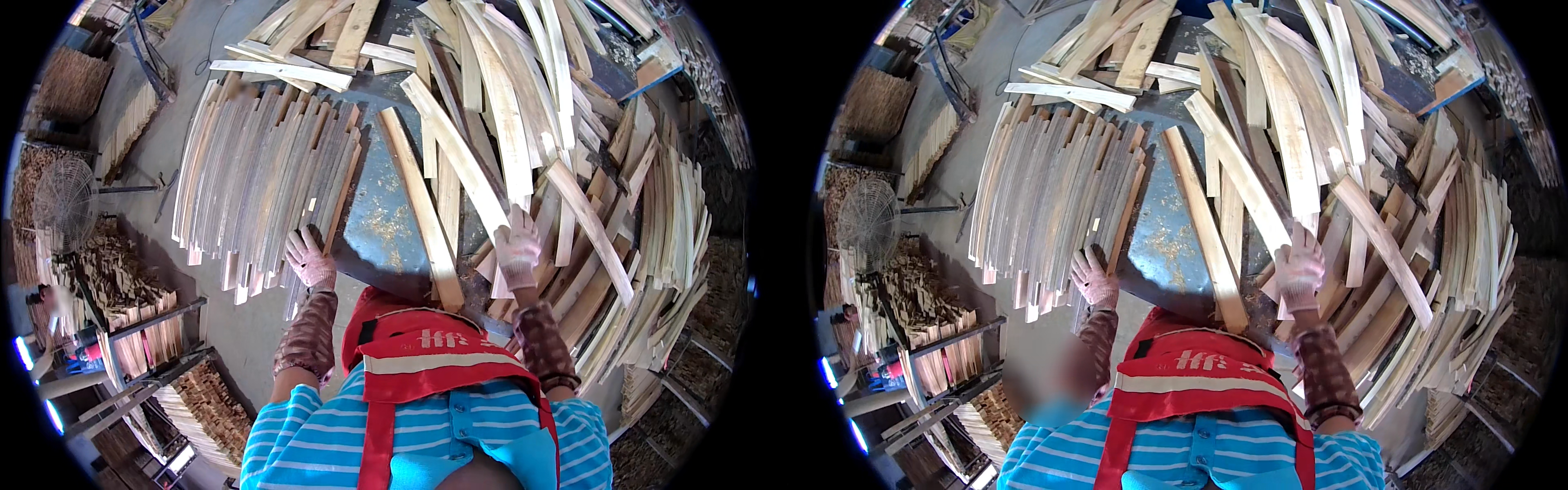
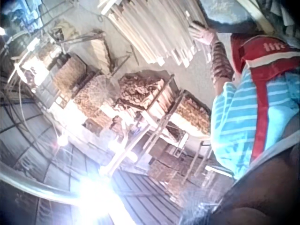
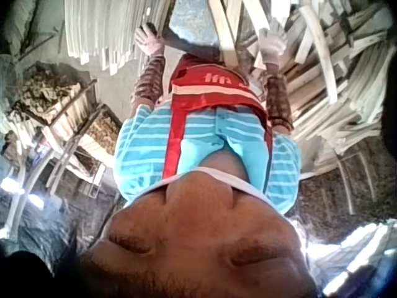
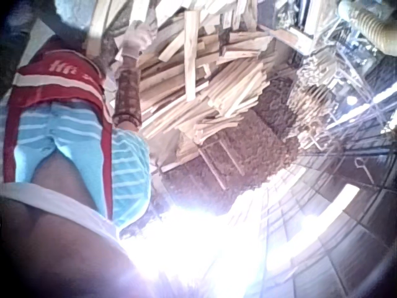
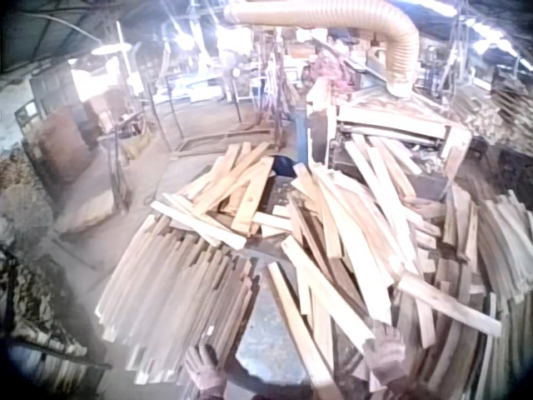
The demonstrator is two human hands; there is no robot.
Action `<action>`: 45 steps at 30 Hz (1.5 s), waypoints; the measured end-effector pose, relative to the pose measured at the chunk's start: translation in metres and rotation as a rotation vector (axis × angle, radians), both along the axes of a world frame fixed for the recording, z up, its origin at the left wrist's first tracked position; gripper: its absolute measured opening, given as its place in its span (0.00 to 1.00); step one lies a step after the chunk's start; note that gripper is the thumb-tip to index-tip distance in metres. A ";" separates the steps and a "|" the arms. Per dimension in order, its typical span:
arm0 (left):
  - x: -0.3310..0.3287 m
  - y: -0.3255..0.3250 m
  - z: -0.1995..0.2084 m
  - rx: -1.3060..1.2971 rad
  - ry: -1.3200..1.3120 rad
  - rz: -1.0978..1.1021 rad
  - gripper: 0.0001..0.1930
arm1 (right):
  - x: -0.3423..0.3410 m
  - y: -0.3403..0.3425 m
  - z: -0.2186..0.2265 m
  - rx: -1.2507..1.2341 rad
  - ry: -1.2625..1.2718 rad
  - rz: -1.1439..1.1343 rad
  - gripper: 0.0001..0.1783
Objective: The person repeatedly picks up wooden planks from a large pile, briefly inspects them, and places them into a separate stack. The person handles the planks one at a time, moving them from a disorganized pile to a more organized stack.
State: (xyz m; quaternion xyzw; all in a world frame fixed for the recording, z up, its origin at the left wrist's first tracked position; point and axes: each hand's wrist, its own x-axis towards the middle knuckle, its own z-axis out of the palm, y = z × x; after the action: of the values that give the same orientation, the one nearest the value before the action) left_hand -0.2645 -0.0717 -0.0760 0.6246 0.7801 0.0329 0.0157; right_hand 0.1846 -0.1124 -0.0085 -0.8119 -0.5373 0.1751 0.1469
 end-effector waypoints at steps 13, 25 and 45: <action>-0.003 0.002 -0.006 -0.002 0.020 -0.113 0.40 | -0.108 -0.012 -0.024 -0.418 0.058 0.182 0.56; -0.023 0.005 0.003 -0.121 -0.074 -0.202 0.56 | -0.057 -0.047 0.034 -0.176 0.121 0.268 0.42; -0.033 -0.095 0.036 -0.201 -0.086 -0.162 0.50 | -0.139 -0.020 -0.012 -0.152 0.643 -0.103 0.46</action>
State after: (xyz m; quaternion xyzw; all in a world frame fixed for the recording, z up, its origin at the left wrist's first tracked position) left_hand -0.2976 -0.1667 -0.0400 0.6789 0.7250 -0.0203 0.1142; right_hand 0.0461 -0.1322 -0.0206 -0.7498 -0.4070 0.4543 0.2564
